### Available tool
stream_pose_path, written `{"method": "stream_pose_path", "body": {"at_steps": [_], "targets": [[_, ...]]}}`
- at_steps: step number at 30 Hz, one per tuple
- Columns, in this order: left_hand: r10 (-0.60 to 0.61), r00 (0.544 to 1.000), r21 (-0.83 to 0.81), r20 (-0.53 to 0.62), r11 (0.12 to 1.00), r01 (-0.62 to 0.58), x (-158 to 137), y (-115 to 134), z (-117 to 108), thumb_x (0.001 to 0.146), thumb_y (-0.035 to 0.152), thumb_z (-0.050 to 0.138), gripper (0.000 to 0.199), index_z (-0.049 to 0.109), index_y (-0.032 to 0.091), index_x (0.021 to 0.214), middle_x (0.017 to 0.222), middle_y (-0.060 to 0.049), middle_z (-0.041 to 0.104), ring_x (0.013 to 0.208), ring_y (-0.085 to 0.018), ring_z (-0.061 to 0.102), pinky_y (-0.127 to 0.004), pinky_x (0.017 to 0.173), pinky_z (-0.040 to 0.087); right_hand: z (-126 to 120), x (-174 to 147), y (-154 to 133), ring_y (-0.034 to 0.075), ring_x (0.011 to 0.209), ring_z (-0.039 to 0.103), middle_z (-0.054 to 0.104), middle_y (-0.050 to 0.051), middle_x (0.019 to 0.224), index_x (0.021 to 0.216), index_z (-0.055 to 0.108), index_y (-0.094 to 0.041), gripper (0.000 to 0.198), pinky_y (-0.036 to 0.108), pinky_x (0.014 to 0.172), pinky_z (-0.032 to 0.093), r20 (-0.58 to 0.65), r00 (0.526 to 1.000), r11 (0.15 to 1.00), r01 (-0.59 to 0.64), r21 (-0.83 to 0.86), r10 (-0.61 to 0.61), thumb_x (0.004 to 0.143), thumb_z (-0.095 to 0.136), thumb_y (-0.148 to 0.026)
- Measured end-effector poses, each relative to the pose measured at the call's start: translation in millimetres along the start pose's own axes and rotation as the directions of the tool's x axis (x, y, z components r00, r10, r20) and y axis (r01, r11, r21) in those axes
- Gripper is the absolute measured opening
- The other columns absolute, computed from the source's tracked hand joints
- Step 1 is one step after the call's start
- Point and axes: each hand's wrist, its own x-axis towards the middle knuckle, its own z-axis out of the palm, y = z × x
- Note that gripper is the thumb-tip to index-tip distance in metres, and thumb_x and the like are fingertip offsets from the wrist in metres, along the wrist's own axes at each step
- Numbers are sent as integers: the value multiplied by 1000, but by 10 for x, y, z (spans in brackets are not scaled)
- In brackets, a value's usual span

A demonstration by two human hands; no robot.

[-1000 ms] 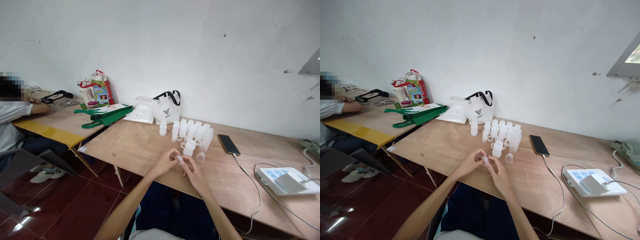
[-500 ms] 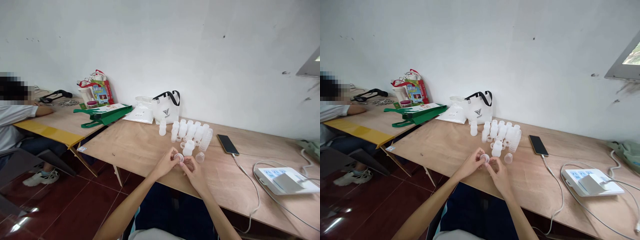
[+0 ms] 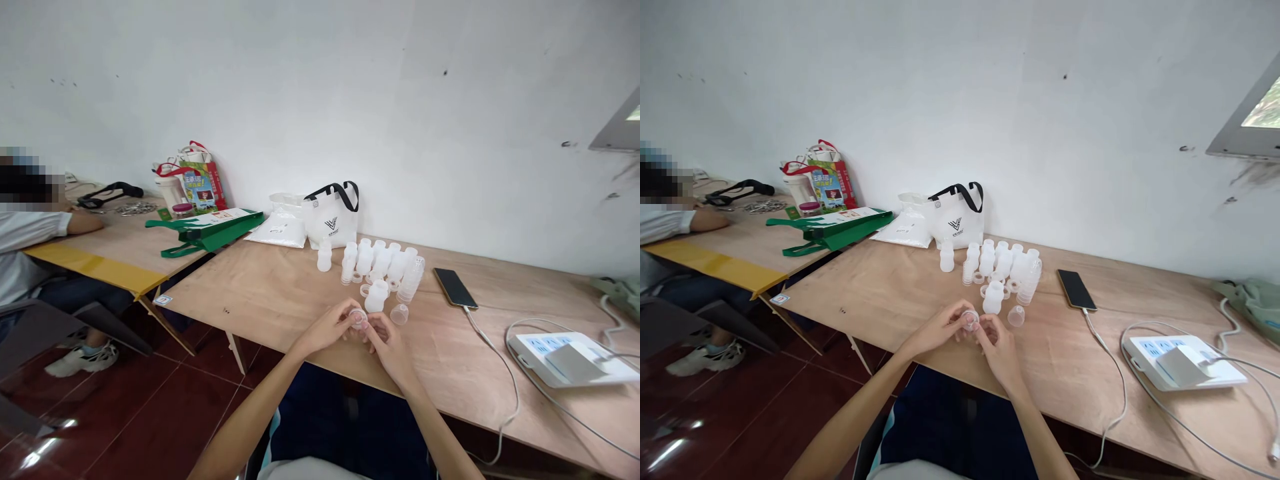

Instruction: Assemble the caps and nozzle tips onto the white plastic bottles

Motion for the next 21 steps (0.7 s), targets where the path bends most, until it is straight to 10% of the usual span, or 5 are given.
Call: {"method": "stream_pose_path", "body": {"at_steps": [11,21], "targets": [[96,981,185,-167,981,-65,29,-4,71,99,44,54,29,64,18,94,81,0,65,72,-14,58,-23,66,45,7,-23,-18,20,71,62,68,5,83,101,62,-25,36,28,52,45,35,999,1000,9,-14,-9,94,61,-60],[33,998,-1,-53,999,-33,23,5,43,98,52,54,34,57,18,98,81,-1,61,64,-13,60,-21,52,48,10,-34,-45,19,71,61,67,4,82,100,62,-24,36,28,53,46,56,998,1000,10,-2,-10,94,62,-60]]}}
